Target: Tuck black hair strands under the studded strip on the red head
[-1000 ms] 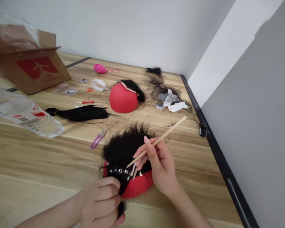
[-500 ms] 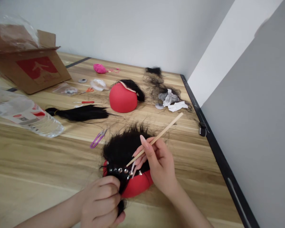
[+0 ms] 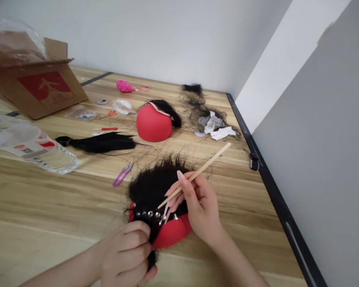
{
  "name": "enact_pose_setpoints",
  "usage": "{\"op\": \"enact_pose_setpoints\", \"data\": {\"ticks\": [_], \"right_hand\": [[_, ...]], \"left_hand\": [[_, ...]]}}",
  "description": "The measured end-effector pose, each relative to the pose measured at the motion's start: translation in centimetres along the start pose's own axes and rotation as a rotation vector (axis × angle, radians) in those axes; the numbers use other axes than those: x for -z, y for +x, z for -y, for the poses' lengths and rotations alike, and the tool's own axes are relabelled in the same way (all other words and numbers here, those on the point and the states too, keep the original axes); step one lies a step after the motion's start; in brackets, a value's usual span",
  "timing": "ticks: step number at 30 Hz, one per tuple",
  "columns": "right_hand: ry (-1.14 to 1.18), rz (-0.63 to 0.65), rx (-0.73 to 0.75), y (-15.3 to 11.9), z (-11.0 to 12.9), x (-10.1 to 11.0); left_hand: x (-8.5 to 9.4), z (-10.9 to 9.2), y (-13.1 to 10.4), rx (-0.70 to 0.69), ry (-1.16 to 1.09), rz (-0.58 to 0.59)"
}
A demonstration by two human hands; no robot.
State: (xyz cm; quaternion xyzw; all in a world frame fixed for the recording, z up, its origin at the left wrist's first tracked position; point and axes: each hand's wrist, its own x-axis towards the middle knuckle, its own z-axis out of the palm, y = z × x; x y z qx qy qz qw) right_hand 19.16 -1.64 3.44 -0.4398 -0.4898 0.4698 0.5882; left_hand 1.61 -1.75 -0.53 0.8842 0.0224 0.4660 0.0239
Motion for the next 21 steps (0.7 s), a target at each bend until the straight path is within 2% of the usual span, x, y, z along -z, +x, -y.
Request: {"op": "enact_pose_setpoints", "data": {"ticks": [21], "right_hand": [[0.04, 0.022, -0.026, -0.01, 0.01, 0.15]], "left_hand": [[-0.06, 0.05, -0.07, -0.002, 0.003, -0.006]]}}
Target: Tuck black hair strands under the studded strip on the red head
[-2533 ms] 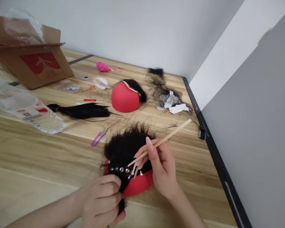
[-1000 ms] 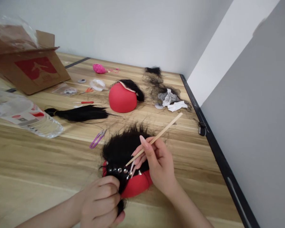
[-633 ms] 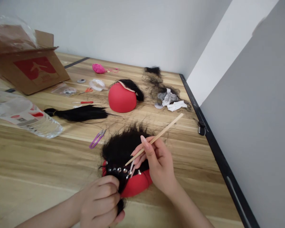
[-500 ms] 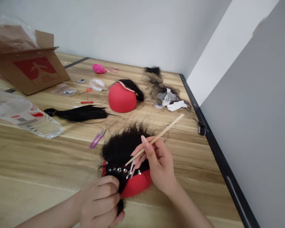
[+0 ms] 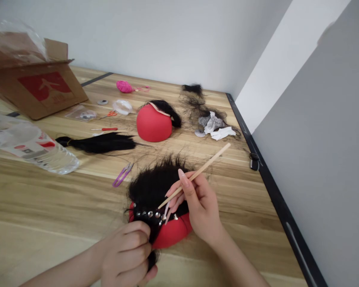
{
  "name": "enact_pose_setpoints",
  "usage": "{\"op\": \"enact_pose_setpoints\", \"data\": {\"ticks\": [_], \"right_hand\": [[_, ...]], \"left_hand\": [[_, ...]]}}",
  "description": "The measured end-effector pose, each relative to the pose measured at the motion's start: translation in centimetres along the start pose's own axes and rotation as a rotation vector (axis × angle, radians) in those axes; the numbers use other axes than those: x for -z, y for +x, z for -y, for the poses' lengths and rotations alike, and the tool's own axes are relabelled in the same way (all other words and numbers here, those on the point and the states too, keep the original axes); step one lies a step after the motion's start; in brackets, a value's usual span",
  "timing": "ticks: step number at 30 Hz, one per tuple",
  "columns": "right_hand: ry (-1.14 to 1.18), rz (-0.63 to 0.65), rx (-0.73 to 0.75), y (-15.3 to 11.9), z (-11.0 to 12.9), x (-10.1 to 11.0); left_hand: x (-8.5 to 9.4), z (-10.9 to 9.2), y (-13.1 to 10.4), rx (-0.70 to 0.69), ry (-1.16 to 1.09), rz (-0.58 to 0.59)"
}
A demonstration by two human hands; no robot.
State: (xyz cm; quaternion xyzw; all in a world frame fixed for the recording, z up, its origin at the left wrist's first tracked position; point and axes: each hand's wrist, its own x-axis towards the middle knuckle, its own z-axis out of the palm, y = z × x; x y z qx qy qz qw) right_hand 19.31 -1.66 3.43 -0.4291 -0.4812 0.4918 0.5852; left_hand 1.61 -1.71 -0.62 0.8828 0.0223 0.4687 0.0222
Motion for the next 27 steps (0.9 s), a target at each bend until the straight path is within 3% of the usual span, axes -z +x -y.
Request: {"op": "enact_pose_setpoints", "data": {"ticks": [27], "right_hand": [[0.153, 0.045, -0.034, 0.14, -0.02, 0.34]], "left_hand": [[0.15, -0.12, 0.1, -0.001, -0.001, 0.018]]}}
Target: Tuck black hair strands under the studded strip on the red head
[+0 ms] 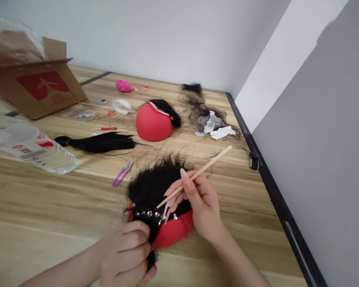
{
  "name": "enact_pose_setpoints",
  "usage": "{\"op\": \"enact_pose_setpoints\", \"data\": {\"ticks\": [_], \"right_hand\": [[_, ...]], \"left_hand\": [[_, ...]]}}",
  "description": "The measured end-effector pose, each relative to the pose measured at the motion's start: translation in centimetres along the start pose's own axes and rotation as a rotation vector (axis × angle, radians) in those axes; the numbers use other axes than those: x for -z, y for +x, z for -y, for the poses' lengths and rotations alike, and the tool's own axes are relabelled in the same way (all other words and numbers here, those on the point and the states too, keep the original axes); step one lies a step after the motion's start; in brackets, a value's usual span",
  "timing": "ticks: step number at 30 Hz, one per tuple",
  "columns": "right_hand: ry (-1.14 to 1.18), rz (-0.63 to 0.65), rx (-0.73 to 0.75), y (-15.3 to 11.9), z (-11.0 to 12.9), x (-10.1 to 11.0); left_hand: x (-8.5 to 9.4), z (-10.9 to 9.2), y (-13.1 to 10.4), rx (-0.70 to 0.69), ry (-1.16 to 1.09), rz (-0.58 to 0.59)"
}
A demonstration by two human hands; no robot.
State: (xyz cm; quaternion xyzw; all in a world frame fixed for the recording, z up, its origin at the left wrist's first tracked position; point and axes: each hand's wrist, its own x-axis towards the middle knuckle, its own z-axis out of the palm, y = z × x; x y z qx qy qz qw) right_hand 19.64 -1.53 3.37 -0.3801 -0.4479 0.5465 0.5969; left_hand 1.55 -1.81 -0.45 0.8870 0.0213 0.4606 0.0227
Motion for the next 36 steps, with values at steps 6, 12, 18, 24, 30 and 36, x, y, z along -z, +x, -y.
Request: {"op": "enact_pose_setpoints", "data": {"ticks": [6, 12, 18, 24, 30, 36], "right_hand": [[-0.097, -0.057, -0.039, 0.2, 0.27, -0.36], [-0.187, -0.139, -0.075, 0.35, 0.48, -0.62], [-0.082, -0.078, -0.127, 0.42, 0.49, 0.07], [-0.043, -0.072, -0.109, 0.47, 0.35, 0.2], [-0.072, -0.071, -0.1, 0.42, 0.39, -0.12], [-0.095, -0.076, -0.096, 0.43, 0.5, -0.17]], "left_hand": [[-0.01, -0.05, -0.02, 0.002, 0.003, -0.006], [-0.18, 0.04, -0.08, 0.0, -0.006, -0.015], [-0.11, 0.07, -0.07, -0.007, -0.014, -0.021], [0.1, -0.08, -0.07, 0.005, 0.004, 0.012], [-0.12, -0.15, -0.18, 0.001, 0.015, 0.001], [-0.05, -0.1, -0.07, 0.005, 0.009, 0.002]]}}
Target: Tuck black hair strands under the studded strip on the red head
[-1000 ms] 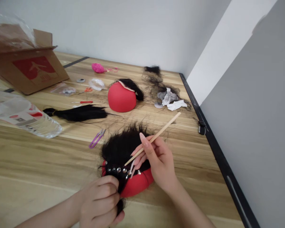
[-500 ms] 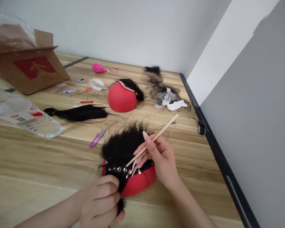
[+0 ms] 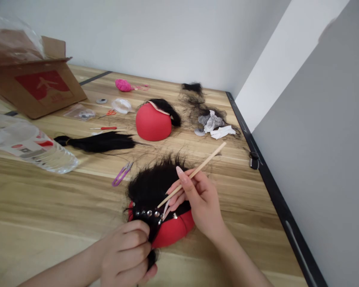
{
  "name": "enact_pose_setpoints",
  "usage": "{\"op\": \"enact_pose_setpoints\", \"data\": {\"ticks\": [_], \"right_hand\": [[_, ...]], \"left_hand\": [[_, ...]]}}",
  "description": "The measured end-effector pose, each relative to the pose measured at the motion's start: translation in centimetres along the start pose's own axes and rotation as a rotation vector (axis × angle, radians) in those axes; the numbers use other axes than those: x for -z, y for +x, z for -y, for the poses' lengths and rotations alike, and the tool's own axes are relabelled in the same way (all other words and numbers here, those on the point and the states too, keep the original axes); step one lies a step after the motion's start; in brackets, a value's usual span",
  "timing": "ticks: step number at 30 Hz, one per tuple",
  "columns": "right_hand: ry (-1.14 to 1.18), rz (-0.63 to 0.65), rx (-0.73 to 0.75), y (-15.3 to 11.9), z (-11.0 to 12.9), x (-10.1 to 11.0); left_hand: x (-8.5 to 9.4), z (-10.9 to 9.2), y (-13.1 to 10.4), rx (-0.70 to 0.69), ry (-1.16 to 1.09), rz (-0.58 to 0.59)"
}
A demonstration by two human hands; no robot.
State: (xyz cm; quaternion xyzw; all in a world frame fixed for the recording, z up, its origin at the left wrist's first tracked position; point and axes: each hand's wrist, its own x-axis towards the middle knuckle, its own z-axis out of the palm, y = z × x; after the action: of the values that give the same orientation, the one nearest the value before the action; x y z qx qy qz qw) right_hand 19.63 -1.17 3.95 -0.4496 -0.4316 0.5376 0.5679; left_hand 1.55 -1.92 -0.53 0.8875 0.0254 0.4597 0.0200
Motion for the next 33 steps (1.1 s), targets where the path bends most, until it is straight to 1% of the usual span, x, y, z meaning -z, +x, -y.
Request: {"op": "enact_pose_setpoints", "data": {"ticks": [9, 17, 20, 27, 33], "right_hand": [[-0.005, 0.005, 0.001, -0.01, -0.03, -0.02], [-0.033, -0.02, 0.0, -0.01, 0.02, -0.14], [-0.032, -0.014, 0.007, -0.02, -0.04, -0.14], [-0.019, 0.008, 0.015, -0.01, 0.03, -0.06], [-0.018, 0.0, 0.006, 0.01, 0.03, -0.08]], "left_hand": [[0.05, 0.14, 0.15, -0.006, -0.007, -0.004], [0.11, 0.05, 0.02, -0.001, -0.007, 0.001], [0.16, 0.06, 0.11, 0.003, -0.009, 0.016], [0.0, 0.15, 0.12, 0.002, -0.019, 0.004], [0.1, 0.05, 0.1, 0.002, -0.014, 0.013]]}}
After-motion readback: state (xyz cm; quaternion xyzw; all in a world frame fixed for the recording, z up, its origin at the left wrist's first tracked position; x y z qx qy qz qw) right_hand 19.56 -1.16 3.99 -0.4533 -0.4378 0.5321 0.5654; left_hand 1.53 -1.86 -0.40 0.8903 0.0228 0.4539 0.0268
